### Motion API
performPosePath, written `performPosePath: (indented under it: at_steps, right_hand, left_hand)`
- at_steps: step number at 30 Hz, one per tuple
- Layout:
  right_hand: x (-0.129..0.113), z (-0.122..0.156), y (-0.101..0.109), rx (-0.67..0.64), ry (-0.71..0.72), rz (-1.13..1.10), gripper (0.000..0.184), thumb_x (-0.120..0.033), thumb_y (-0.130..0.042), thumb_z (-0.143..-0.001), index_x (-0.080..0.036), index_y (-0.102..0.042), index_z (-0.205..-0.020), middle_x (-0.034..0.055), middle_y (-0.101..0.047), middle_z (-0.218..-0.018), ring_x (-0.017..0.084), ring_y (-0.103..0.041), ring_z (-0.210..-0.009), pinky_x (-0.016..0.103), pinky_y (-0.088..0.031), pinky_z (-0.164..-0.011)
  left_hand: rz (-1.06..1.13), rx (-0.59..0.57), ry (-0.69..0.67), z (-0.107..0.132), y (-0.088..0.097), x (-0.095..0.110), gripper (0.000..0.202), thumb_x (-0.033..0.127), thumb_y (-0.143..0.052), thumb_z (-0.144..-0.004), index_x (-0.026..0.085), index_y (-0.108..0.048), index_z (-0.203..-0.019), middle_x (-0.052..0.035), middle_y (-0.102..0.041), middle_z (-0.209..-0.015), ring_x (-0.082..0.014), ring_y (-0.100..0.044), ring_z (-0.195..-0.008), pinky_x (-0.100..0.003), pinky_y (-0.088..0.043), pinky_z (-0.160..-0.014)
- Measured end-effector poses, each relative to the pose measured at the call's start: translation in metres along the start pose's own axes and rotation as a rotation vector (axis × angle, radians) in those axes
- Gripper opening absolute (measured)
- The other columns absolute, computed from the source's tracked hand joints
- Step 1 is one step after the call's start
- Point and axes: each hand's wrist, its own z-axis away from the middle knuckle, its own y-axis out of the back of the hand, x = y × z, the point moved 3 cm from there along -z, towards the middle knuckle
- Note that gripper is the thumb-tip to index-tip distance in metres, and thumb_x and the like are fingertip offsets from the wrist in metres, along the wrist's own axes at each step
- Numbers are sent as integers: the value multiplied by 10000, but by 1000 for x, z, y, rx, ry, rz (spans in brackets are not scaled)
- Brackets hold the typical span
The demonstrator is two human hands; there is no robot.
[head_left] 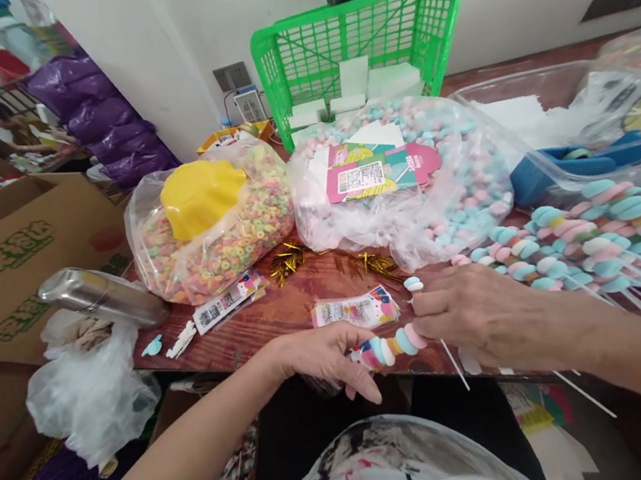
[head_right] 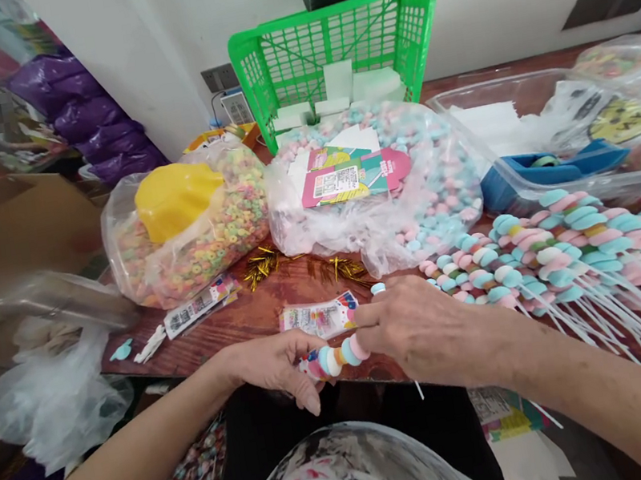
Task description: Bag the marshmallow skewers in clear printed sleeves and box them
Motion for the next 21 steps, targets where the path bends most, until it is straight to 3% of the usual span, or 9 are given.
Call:
performPosePath:
  at_steps: [3,6,9,11,14,16,19,21]
  right_hand:
    - [-5,-3,6,-1,46,-73,138,-136,-504,-892,-212,-551,-786,-18,-571,-744,136,-461,-650,327,-315,-728]
    - [-18,-6,5,78,102,2,106,-143,-494,-894,-198,-565,-839,2,-575,-765,158,-462,-691,339,-288,-711]
    - [-19,-7,-5,105,19,-37,130,-111,-473,-877,-193,-568,-842,10,-583,-757,158,-458,-681,320,-252,-640]
    - [-6,-6,-13,120,-123,-105,175,-76,-444,-860,-190,-566,-808,7,-583,-729,144,-449,-636,309,-221,-591]
    - [15,-2,-22,167,-293,-184,196,-87,-417,-868,-183,-571,-794,7,-583,-709,132,-465,-614,295,-218,-569]
    - [22,1,-27,212,-337,-229,198,-130,-407,-905,-184,-579,-826,4,-582,-714,127,-488,-621,280,-254,-580]
    - [21,4,-36,297,-343,-248,198,-145,-401,-927,-182,-579,-850,3,-573,-706,116,-500,-606,262,-301,-580]
    - [16,5,-40,380,-313,-137,201,-101,-403,-910,-174,-586,-870,18,-592,-725,124,-522,-632,265,-324,-590]
  left_hand:
    - [63,-70,66,-2,-4,-3,487,445,-860,-544,186,-574,-841,65,-578,-626,-84,-545,-515,-188,-460,-469]
    - [81,-107,99,-5,-6,-4,512,450,-868,-524,190,-581,-859,62,-583,-639,-79,-535,-490,-178,-428,-439]
    - [3,-67,57,-4,-3,0,560,502,-848,-528,199,-590,-923,67,-561,-662,-78,-504,-492,-202,-431,-469]
    - [-232,108,-38,-1,3,7,659,514,-834,-546,213,-578,-1074,35,-608,-790,-127,-576,-631,-251,-484,-594]
    - [-778,609,-137,13,9,20,874,444,-847,-564,208,-452,-1307,-80,-595,-1174,-267,-568,-1054,-376,-451,-898]
    - [-1055,840,-77,22,6,24,774,432,-792,-659,177,-452,-1306,-123,-573,-1228,-307,-529,-1124,-426,-405,-952]
    - [-1181,937,41,28,1,23,364,399,-615,-838,163,-576,-1112,-107,-637,-1063,-279,-577,-1000,-409,-418,-897]
    - [-1105,915,22,29,1,20,288,363,-602,-847,181,-598,-1070,-90,-644,-1049,-262,-577,-990,-380,-415,-890]
